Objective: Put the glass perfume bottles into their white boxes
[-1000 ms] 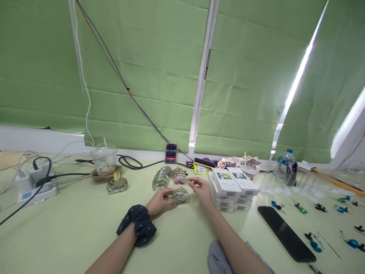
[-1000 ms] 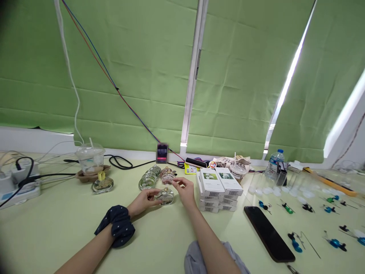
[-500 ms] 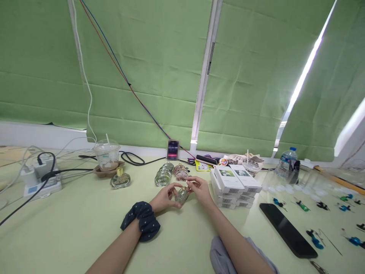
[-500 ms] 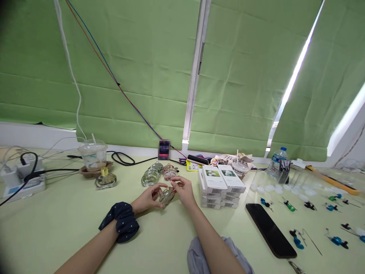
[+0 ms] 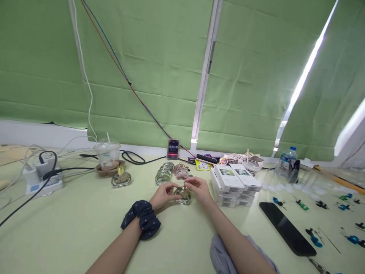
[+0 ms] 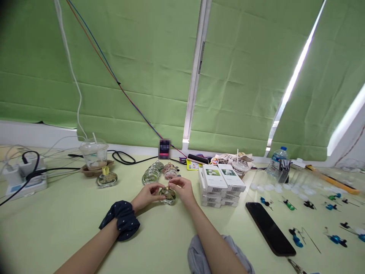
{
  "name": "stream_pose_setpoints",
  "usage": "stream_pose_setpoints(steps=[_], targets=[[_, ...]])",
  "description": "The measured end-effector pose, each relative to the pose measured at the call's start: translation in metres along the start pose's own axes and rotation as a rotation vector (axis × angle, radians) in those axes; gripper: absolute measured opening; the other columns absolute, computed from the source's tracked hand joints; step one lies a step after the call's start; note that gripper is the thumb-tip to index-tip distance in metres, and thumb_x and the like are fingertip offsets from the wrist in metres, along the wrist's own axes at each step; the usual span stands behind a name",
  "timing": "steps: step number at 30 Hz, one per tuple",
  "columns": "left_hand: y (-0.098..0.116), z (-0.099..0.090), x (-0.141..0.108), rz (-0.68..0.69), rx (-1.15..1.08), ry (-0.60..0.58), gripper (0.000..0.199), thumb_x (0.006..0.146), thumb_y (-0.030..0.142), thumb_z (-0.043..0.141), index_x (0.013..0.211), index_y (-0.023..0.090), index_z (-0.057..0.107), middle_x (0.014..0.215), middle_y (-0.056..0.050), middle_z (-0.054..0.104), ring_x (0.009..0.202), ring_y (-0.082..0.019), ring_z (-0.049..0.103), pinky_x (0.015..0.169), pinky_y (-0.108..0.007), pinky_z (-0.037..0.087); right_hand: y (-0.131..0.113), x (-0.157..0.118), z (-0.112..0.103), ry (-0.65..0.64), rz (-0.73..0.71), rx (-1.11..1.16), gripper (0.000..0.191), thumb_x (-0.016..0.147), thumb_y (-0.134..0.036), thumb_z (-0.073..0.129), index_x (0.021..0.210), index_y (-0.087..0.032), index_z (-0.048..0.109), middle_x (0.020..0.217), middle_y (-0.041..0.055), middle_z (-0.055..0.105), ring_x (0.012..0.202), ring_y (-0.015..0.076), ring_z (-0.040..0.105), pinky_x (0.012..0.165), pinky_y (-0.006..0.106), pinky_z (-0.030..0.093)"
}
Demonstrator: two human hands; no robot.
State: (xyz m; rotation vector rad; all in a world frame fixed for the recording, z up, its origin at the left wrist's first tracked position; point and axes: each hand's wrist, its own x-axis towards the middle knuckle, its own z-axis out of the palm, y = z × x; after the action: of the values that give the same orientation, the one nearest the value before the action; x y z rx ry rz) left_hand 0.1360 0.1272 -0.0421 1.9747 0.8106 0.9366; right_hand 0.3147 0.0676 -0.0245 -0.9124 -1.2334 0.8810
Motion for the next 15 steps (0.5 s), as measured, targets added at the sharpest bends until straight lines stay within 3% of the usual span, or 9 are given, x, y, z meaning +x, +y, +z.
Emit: stream_pose_setpoints(steps=[3, 8, 15], targets=[[-0.0009, -0.0001, -0.0004, 0.01, 0.005, 0.008, 0.04, 0.054, 0.039, 0.081, 0.082, 0.014, 0.067, 0.06, 0.007, 0.039, 0.053, -0.008, 0.03, 0.051, -0.024, 0.022, -0.0004, -0.0008, 0.0024, 0.013, -0.057, -0.059, 0.023, 0.062, -0.036, 0.077, 0.074, -0.017, 0.069, 0.078, 0.0049, 0.069, 0.07, 0.0163, 0.064, 0.067, 0.028, 0.052], [-0.0034, 0.0004, -0.0003, -0.024, 0.038, -0.029, 0.041, 0.058, 0.042, 0.079, 0.083, 0.013, 0.065, 0.05, 0.011, 0.024, 0.05, -0.008, 0.023, 0.049, -0.024, 0.015, -0.0018, -0.0038, 0.0055, 0.01, -0.063, -0.101, 0.022, 0.063, -0.035, 0.076, 0.075, -0.017, 0.069, 0.081, 0.0049, 0.068, 0.073, 0.0171, 0.064, 0.063, 0.027, 0.053], [-0.0044, -0.0002, -0.001, -0.01, 0.029, -0.044, 0.044, 0.059, 0.048, 0.077, 0.083, 0.013, 0.066, 0.051, 0.01, 0.025, 0.051, -0.008, 0.023, 0.049, -0.024, 0.014, -0.0069, -0.0064, 0.0075, -0.024, -0.118, -0.133, 0.018, 0.066, -0.035, 0.074, 0.072, -0.018, 0.07, 0.078, 0.0038, 0.066, 0.079, 0.0178, 0.062, 0.065, 0.027, 0.054]])
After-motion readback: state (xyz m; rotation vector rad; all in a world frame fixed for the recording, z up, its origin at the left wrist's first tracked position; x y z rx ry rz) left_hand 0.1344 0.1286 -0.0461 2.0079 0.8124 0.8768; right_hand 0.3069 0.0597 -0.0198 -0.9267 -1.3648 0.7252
